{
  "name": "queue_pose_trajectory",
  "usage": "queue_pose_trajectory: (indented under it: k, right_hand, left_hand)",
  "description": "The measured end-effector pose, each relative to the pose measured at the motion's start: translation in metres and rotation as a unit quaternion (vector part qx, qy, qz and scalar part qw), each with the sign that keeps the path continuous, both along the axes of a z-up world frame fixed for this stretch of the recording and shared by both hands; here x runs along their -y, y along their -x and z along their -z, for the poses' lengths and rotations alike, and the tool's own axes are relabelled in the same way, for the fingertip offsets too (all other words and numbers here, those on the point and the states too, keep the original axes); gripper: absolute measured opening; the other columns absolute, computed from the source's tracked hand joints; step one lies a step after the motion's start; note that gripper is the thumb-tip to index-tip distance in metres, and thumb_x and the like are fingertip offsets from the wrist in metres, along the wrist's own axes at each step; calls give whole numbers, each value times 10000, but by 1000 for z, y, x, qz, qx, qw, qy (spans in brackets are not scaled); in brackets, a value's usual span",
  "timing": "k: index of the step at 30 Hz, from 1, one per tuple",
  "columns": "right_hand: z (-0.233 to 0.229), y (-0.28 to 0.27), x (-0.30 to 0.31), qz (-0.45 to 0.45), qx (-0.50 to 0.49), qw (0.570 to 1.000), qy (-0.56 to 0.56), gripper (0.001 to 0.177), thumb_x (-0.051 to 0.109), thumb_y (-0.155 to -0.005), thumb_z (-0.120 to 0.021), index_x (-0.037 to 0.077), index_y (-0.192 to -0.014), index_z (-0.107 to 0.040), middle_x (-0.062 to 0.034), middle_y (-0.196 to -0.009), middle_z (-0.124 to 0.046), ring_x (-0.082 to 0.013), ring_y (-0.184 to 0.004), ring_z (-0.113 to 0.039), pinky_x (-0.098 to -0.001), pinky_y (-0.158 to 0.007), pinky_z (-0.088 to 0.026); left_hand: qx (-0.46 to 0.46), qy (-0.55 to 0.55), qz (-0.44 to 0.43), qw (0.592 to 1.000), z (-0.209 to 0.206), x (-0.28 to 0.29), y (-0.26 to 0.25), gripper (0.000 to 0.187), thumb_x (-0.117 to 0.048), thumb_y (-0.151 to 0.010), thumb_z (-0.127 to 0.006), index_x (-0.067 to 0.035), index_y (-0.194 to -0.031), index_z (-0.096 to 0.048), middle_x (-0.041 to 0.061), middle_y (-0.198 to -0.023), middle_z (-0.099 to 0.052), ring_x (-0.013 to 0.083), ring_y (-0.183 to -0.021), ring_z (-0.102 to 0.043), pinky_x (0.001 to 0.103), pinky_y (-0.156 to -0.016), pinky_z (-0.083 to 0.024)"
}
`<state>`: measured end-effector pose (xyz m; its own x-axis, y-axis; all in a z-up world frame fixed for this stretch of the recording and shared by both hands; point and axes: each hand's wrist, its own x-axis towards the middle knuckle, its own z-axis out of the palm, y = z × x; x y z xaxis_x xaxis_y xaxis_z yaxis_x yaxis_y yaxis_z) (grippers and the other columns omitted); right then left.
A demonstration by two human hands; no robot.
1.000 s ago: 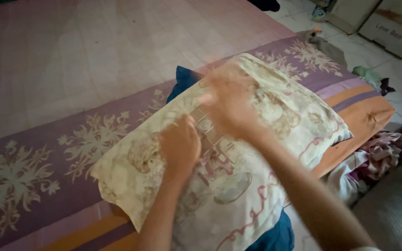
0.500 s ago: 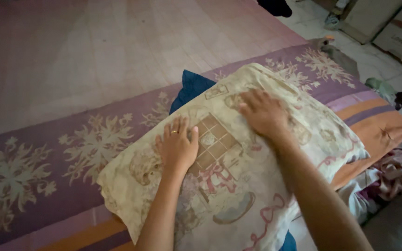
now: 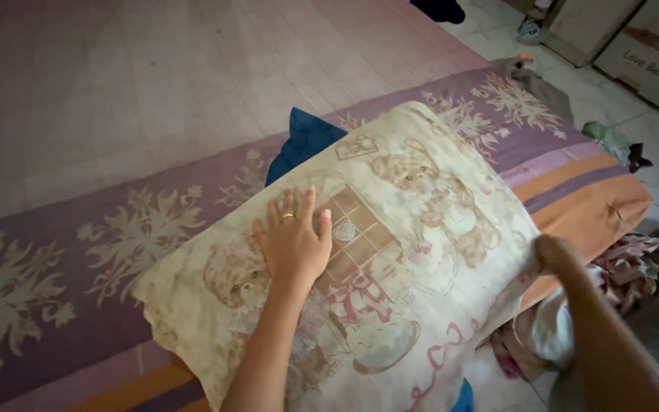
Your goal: The person folds several pillows and places them on a bed. They handle a blue pillow, a patterned pillow, a floral pillow, and a cylindrical bolster pillow, smoothing and stacking them one by one.
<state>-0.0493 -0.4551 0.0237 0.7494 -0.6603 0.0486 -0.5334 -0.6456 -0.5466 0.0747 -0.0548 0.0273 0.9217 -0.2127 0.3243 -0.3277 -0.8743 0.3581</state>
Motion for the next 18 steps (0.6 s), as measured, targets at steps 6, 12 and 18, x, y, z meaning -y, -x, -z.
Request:
queue_pose_trajectory:
  k: [6,12,18]
  right_hand:
    - [-72,-65,-29,-31,67,984,165,501,301,-1047,-432,112,-1505,-501,-165,-1564,-445,-366,-1429,-399,-567,-1185,-226]
    - [-69,-190,-171,-401,303,809,304,286,259,-1116,-485,141,-1367,-554,-90,-1568,-494,-325,-1516,-429,-540,-1316,-289]
    - [-13,-216,-221,-406,29,887,217,480,457,-1035,-405,174,-1333,-654,-46,-1471,-604,-290,-1411,-502,-504,-1211,-324]
  left_hand:
    - [12,-36,35,999,-12,-5,-7,453,-314,-980,-499,-173,-1404,-572,104,-1535,-519,379,-1382,-467,668,-1138,-236]
    - [-41,-70,19,997,-50,35,-51,506,-319,-1008,-494,-86,-1455,-543,105,-1477,-574,337,-1402,-490,667,-1246,-205]
    - [-148,2,42,988,-12,37,-66,644,-399,-967,-445,-142,-1550,-350,46,-1618,-335,372,-1450,-301,693,-1110,-207]
